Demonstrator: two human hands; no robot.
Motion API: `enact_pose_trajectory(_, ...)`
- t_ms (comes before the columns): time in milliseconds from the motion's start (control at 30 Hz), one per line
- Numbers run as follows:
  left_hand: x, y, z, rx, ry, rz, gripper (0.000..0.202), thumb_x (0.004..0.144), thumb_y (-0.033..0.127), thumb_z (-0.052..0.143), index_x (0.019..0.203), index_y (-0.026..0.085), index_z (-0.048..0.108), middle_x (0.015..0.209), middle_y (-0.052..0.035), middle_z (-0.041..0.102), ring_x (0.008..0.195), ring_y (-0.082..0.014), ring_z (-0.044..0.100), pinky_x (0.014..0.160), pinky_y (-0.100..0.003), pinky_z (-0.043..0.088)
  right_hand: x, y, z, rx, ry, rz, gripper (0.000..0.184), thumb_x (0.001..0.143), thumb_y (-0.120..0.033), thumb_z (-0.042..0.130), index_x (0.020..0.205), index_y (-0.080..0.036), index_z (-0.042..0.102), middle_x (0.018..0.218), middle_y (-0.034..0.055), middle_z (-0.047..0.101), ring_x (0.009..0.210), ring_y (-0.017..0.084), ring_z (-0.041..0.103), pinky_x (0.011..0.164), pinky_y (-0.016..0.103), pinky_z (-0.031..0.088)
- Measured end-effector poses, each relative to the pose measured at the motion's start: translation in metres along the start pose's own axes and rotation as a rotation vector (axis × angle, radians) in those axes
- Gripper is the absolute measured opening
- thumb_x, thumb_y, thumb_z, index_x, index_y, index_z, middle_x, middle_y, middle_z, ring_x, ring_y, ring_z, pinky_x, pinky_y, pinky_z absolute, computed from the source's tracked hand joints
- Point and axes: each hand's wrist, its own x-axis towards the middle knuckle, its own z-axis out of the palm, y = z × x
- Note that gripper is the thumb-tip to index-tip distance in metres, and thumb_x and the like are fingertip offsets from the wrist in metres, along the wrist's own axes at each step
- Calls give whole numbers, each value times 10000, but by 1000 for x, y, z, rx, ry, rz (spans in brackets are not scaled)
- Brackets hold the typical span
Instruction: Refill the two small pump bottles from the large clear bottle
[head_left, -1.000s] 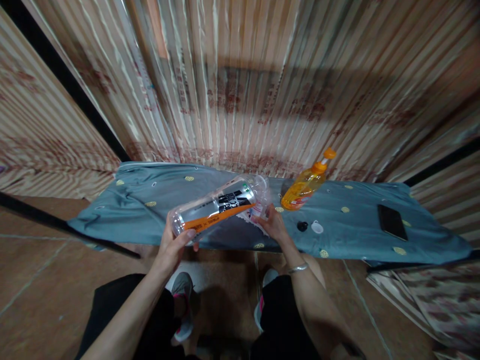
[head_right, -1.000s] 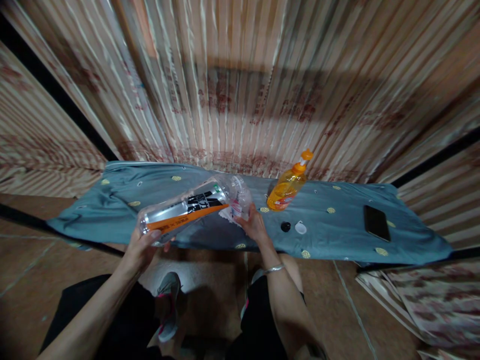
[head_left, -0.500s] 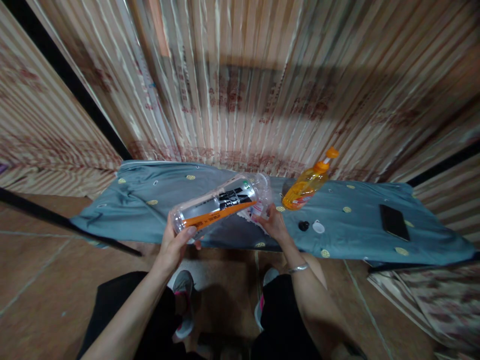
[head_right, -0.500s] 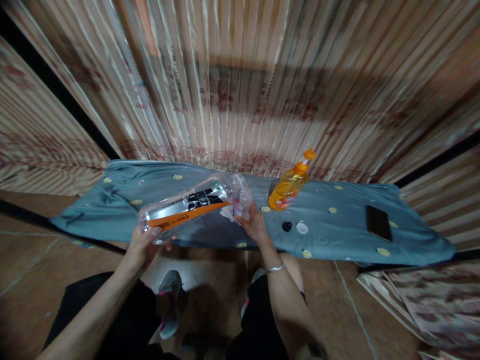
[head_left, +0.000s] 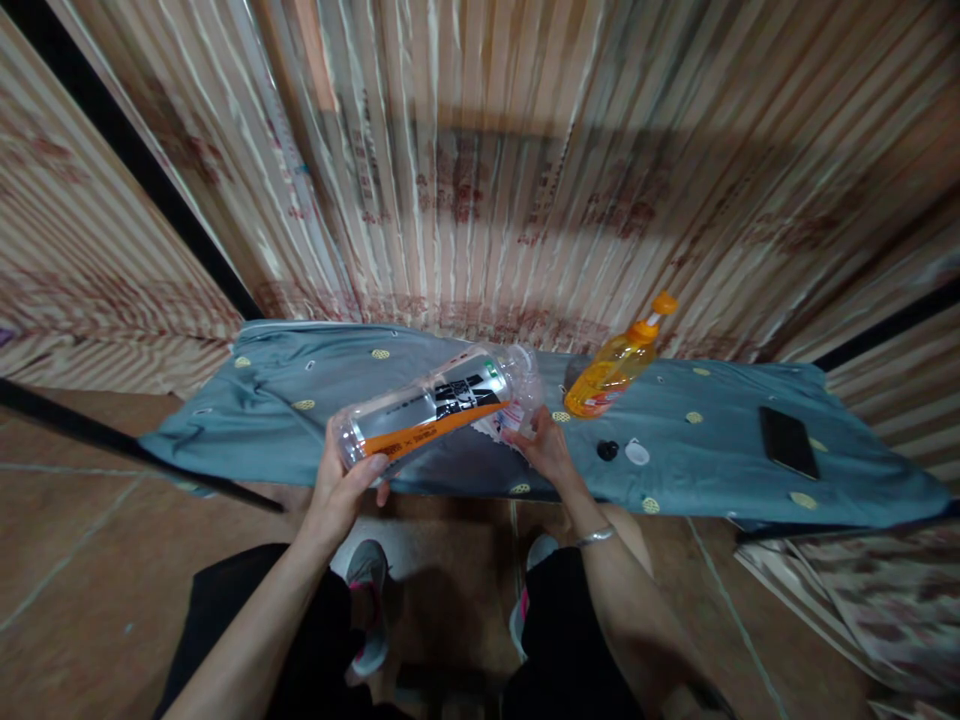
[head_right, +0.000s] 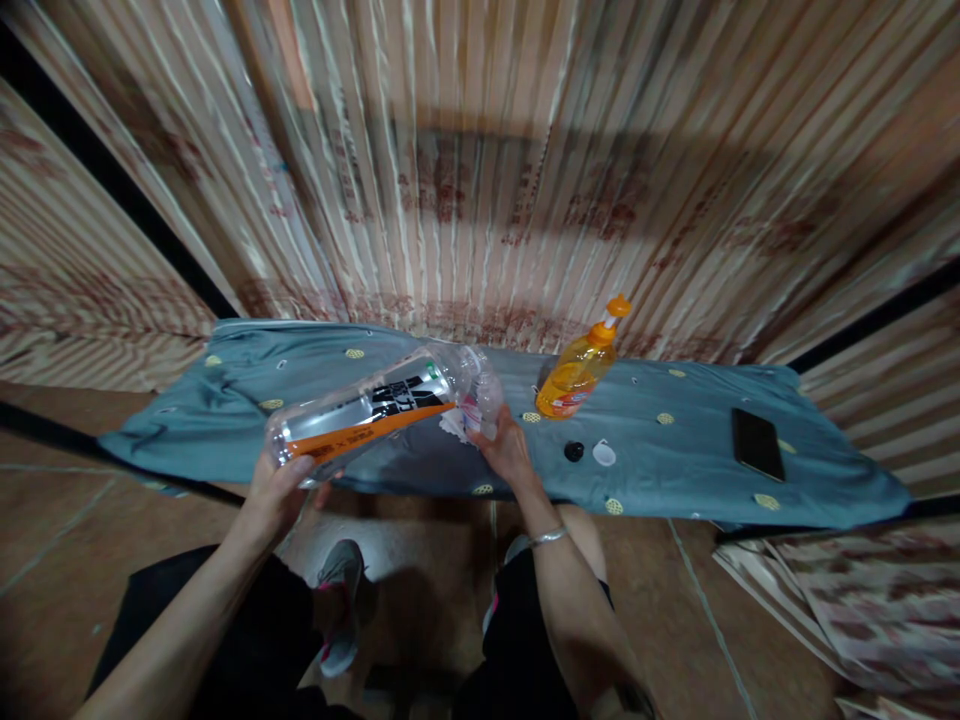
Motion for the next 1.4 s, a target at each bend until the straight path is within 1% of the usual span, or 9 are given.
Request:
enact_pose_trajectory(233, -1, 5, -1, -26, -21, -68, 1144, 593, 476, 945, 1534, 272, 327, 939, -12, 651, 520, -171, 626, 333, -253, 472, 0, -1, 1, 4, -4, -6, 458, 725, -509, 776, 1027, -249, 549, 903, 60, 745, 827, 307, 728, 744, 431, 574)
enact_pose_trajectory(433, -7, 12, 2, 77, -24, -132, 1278, 481, 230, 1003, 1555, 342, 319, 1395, -132, 599, 647, -156, 698, 424, -253, 575, 1, 1, 2, 15, 9, -11, 435, 713, -488, 782, 972, -261, 517, 825, 31, 716, 768, 289, 711, 685, 397, 548)
enact_pose_trajectory(500, -10, 14, 7, 97, 3, -120, 1266, 476, 223, 1013, 1547, 342, 348, 1454, -137, 576, 777, -193, 737, 505, -258, 624, 0, 0, 1, 21, 3, -8, 437, 712, -504, 770, 954, -264, 498, 790, 13, 692, 740, 278, 696, 665, 385, 529)
enact_pose_trajectory(633, -13, 16, 12, 161, 74, -23, 1193, 494, 268, 1020, 1526, 281, 421, 1437, -130, 598, 1137, -316, 730, 842, -380, 699, -1, -1, 1, 29, 10, -2, 429, 718, -511, 758, 931, -274, 471, 762, -6, 667, 710, 259, 673, 646, 370, 513)
enact_pose_trajectory(733, -11, 15, 8, 279, 41, 8, 1194, 490, 257, 1010, 1516, 265, 398, 1415, -125, 603, 1218, -350, 707, 978, -477, 668, -1, -1, 2, 25, 8, 2, 435, 719, -506, 775, 919, -278, 463, 762, -5, 671, 708, 256, 668, 638, 364, 505)
enact_pose_trajectory(933, -8, 18, 6, 440, 5, 81, 1085, 594, 328, 928, 1500, 237, 338, 1374, -128, 596, 1233, -351, 704, 1066, -557, 605, 1, 2, 2, 31, -9, 5, 445, 718, -498, 787, 952, -265, 489, 786, 4, 685, 736, 262, 680, 659, 369, 519)
enact_pose_trajectory(1067, -10, 19, 12, 520, 74, 177, 1034, 585, 373, 888, 1475, 210, 389, 1292, -110, 614, 1176, -333, 710, 1076, -540, 582, 2, 4, 2, 49, -10, -6, 465, 696, -517, 799, 955, -258, 512, 811, 17, 698, 748, 270, 684, 671, 385, 538)
enact_pose_trajectory(1267, -11, 15, 8, 604, 75, 155, 1102, 569, 447, 894, 1516, 243, 369, 1214, -85, 649, 1091, -336, 716, 1065, -581, 567, 3, 7, 4, 23, -11, -6, 404, 733, -457, 782, 980, -239, 549, 819, 46, 703, 763, 300, 708, 675, 423, 579)
enact_pose_trajectory(1400, -12, 17, 9, 640, 83, 192, 970, 592, 445, 881, 1424, 228, 431, 1247, -106, 655, 1134, -342, 715, 1059, -565, 574, 2, 8, 5, -1, -4, -18, 432, 748, -467, 775, 1036, -223, 566, 896, 81, 741, 797, 307, 720, 719, 448, 602)
